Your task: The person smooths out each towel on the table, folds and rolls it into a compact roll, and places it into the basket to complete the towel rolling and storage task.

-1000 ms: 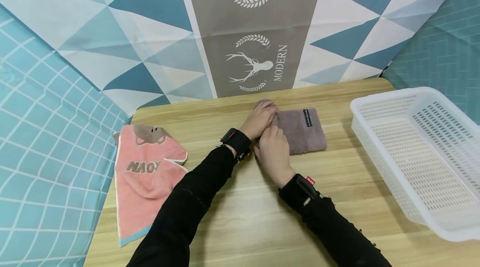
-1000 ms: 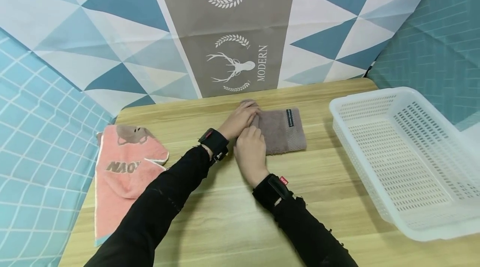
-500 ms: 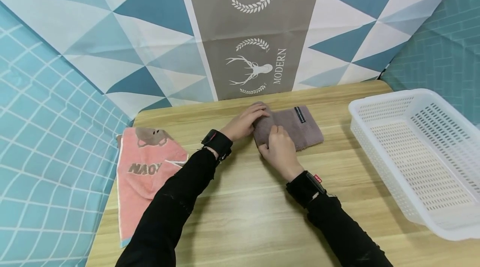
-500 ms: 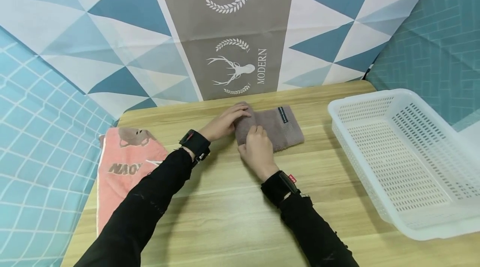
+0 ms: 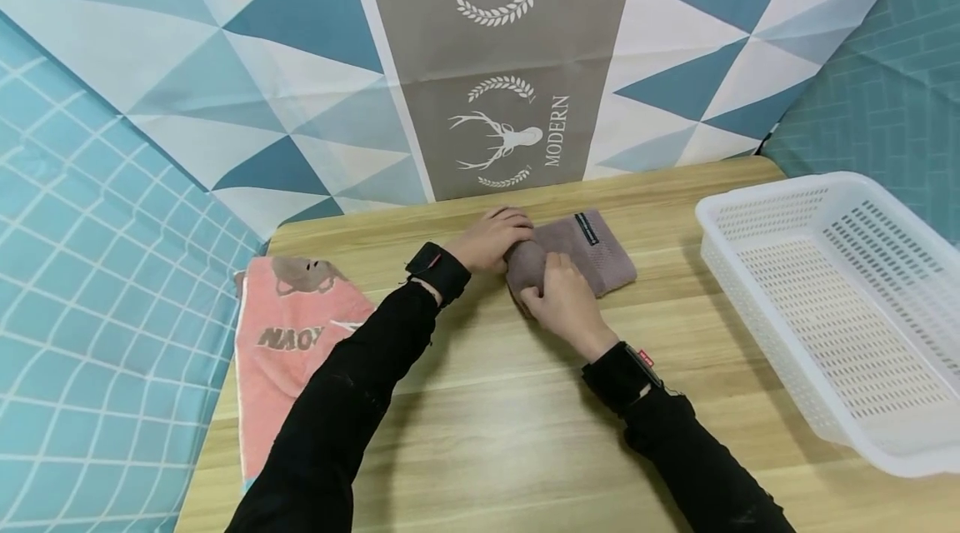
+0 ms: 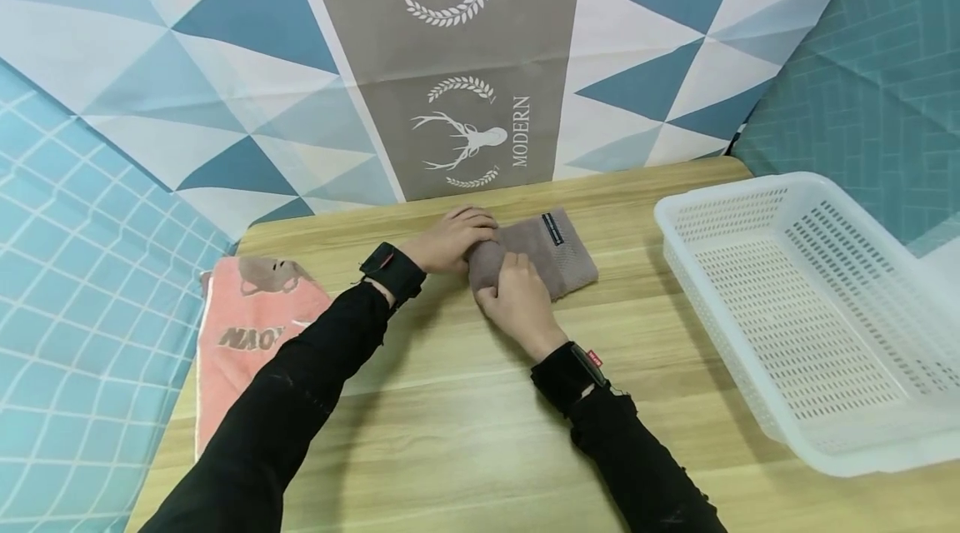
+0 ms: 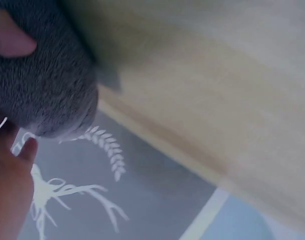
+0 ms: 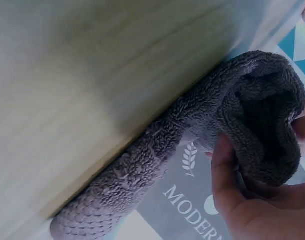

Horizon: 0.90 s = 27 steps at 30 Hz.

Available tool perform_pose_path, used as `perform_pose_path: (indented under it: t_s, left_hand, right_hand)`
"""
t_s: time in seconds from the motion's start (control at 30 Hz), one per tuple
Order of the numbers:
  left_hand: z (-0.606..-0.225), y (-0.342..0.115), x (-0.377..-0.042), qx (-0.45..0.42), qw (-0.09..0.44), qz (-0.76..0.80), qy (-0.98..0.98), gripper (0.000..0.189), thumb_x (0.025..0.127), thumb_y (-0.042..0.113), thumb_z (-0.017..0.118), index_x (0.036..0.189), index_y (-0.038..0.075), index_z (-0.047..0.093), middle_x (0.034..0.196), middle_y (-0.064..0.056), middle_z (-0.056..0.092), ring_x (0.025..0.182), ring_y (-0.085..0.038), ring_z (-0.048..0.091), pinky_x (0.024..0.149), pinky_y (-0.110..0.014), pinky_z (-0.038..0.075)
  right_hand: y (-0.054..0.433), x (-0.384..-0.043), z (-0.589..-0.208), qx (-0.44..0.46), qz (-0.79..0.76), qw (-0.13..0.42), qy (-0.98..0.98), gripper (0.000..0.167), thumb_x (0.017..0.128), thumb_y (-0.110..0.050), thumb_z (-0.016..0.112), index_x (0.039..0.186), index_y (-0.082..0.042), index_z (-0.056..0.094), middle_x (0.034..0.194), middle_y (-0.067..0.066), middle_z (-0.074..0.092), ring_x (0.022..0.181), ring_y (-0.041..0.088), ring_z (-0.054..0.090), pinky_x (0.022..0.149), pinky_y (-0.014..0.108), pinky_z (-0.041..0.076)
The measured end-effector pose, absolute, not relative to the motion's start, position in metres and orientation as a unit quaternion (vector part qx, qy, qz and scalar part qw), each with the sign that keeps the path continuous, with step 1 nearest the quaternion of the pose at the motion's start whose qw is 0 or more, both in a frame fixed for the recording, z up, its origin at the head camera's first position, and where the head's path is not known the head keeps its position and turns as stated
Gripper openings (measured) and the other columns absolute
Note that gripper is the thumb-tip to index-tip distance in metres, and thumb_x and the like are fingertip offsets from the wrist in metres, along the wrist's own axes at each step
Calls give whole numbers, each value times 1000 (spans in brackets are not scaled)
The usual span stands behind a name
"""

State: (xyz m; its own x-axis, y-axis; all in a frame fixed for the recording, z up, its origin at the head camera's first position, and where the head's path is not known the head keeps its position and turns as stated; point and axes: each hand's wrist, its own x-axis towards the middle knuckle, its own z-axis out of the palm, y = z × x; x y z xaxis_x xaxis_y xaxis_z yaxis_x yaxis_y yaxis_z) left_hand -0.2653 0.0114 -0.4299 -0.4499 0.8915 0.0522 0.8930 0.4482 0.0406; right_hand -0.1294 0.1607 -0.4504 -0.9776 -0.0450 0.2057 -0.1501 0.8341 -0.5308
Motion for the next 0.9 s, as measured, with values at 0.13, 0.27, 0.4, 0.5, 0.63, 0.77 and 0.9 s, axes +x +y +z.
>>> perform_pose_path:
  t_s: [0.13, 0.27, 0.4, 0.5, 0.63, 0.77, 0.9]
  left_hand:
    - [-420, 24, -267, -495, -60, 0, -867, 54, 77, 15, 75, 130, 11, 63, 140, -9, 57, 140, -28, 41, 121, -45, 18]
    - [-413, 36, -264, -472, -114, 26, -874, 50, 79, 27, 73, 126, 12, 65, 133, -6, 62, 135, -27, 47, 120, -42, 23]
    - [-409, 45, -260, -455, -147, 9, -878, 35, 80, 29, 68, 111, 11, 67, 110, -5, 67, 109, -25, 59, 101, -36, 43]
    - [-413, 45, -261, -446, -173, -18, -878, 25, 82, 29, 65, 99, 10, 66, 93, -3, 63, 88, -20, 58, 81, -32, 46]
    - [-420, 42, -261, -427, -203, -45, -880, 37, 88, 36, 59, 113, 9, 64, 105, -5, 64, 93, -19, 60, 83, -30, 48]
    - [-423, 35, -255, -414, -205, -61, -885, 56, 93, 42, 51, 142, 14, 47, 137, -7, 57, 121, -22, 57, 102, -36, 45]
    - [-428, 28, -247, -458, -129, -47, -878, 58, 94, 45, 48, 145, 18, 44, 142, -6, 50, 128, -22, 50, 109, -37, 38]
  right_hand:
    - [166, -125, -446, 40, 277, 96, -955, 50, 84, -12, 64, 123, 16, 50, 113, 26, 53, 101, 38, 54, 82, 48, 49]
    - [170, -120, -443, 62, 238, 131, -960, 53, 85, -10, 65, 130, 14, 50, 121, 28, 51, 107, 42, 49, 86, 51, 47]
    - [173, -117, -443, 89, 187, 154, -966, 63, 83, -22, 80, 129, 10, 52, 123, 27, 52, 109, 42, 49, 88, 54, 46]
    - [178, -120, -444, 107, 160, 148, -970, 69, 78, -23, 86, 128, 10, 53, 120, 26, 55, 107, 42, 54, 88, 53, 48]
    - [194, -130, -442, 149, 172, 108, -968, 59, 84, -14, 80, 130, 12, 55, 118, 27, 60, 109, 42, 59, 94, 52, 49]
    - [214, -143, -435, 190, 227, 24, -955, 53, 92, -13, 72, 135, 12, 52, 127, 27, 59, 120, 41, 56, 103, 51, 45]
    - [227, -155, -429, 195, 279, -63, -938, 53, 96, -12, 65, 141, 10, 47, 137, 29, 54, 129, 43, 51, 106, 53, 41]
